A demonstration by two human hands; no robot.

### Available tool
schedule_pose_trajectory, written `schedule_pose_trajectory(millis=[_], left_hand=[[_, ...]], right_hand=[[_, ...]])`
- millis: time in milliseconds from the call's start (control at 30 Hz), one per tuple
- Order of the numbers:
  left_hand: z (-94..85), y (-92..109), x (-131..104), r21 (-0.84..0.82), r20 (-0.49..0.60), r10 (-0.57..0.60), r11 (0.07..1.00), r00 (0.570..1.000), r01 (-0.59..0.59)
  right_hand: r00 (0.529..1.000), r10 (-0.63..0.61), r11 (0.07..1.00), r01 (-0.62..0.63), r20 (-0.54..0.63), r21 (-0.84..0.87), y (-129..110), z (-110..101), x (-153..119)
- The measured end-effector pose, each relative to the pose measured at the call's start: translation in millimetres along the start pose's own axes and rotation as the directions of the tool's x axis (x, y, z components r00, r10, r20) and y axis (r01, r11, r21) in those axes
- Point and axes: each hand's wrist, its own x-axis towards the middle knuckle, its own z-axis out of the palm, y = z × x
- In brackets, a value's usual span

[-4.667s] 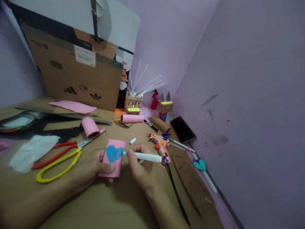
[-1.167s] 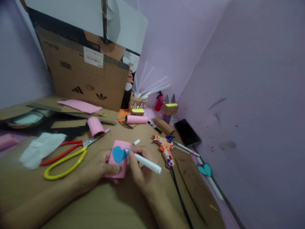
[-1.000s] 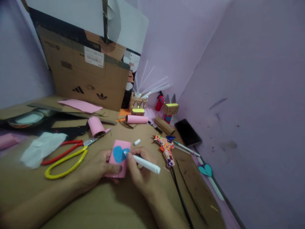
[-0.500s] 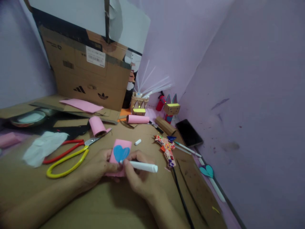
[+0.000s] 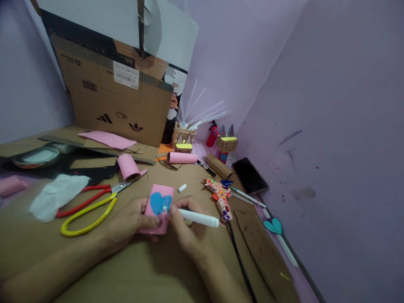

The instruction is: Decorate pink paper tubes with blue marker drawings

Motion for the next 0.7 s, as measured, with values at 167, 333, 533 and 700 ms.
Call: schedule_pose_trajectory(millis=[167, 333, 533, 700], left_hand=[[0.5, 0, -1, 0.008, -0.009, -0.001, 1.000, 1.000, 0.001], [0.2, 0, -2, -0.028, -0.003, 0.060, 0.998, 0.998, -0.061], [3.4, 3, -10, -0.045, 0.050, 0.112, 0.993, 0.992, -0.110], [3.5, 5, -16, -0.220, 0.290, 0.165, 0.970, 0.943, -0.102]], right_hand=[[0.979, 0.029, 0.988, 0.003, -0.204, 0.153, 11, -1, 9], [0.974, 0.202, 0.942, -0.166, -0.099, 0.293, 16, 2, 16], [0.951, 0.292, 0.723, -0.287, 0.098, 0.628, 18, 2, 17], [0.914, 0.305, 0.582, -0.402, 0.269, 0.707, 7, 4, 18]])
